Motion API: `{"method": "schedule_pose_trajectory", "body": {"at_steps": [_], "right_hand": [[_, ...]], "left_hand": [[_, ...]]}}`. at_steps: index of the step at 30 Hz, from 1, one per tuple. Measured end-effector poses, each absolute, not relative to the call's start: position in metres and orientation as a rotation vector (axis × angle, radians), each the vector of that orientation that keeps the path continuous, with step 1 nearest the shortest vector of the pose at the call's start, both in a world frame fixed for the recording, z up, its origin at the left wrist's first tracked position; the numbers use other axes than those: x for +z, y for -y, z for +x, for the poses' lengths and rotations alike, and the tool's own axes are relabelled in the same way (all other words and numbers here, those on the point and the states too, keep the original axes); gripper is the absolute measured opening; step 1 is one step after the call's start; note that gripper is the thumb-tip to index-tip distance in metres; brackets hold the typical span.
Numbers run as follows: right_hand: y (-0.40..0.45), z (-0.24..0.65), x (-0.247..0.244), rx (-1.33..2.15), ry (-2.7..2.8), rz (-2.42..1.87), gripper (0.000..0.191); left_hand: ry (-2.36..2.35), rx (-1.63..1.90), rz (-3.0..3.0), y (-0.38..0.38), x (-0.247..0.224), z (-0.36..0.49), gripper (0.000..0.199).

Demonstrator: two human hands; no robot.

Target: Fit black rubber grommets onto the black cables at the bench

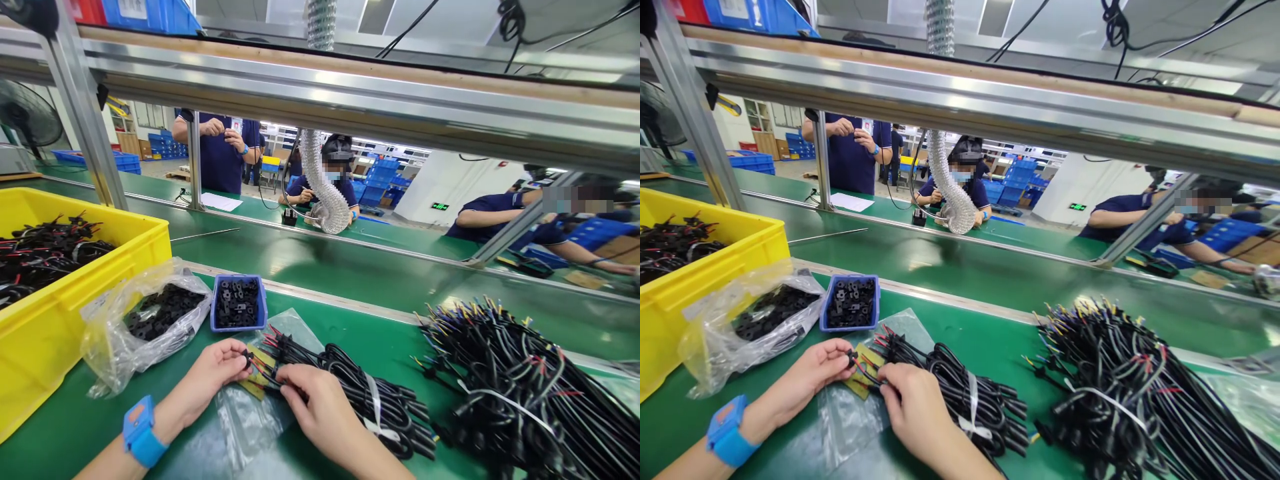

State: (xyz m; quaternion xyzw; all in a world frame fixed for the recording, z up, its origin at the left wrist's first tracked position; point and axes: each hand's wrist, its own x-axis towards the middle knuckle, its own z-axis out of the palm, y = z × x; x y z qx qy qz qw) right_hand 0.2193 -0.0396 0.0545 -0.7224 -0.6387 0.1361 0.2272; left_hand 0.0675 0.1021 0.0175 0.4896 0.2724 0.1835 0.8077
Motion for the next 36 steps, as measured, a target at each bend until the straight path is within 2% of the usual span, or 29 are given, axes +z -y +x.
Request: {"method": "schedule_pose_trajectory", "body": {"at_steps": [10, 14, 23, 30, 36], "right_hand": [[0.036, 0.214, 0.06, 0.368, 1.739, -2.074, 0.016], [0.036, 0.217, 0.061, 0.421, 1.813, -1.986, 0.021], [0.036, 0.22, 0.058, 0.562, 1.821, -1.869, 0.025], [0.039, 0.219, 0.061, 0.399, 1.852, -2.024, 0.03], [0.041, 0.221, 0.048, 0.205, 1.878, -2.026, 0.028]], "left_hand": [[-0.574, 0.421, 1.624, -0.085, 0.021, 0.076, 0.011], [-0.538, 0.516, 1.909, -0.081, 0.027, 0.074, 0.004], [-0.209, 0.735, 2.043, -0.067, 0.022, 0.081, 0.012], [-0.549, 0.551, 1.892, -0.074, 0.026, 0.087, 0.01], [-0.564, 0.481, 1.833, -0.078, 0.028, 0.087, 0.011]]}}
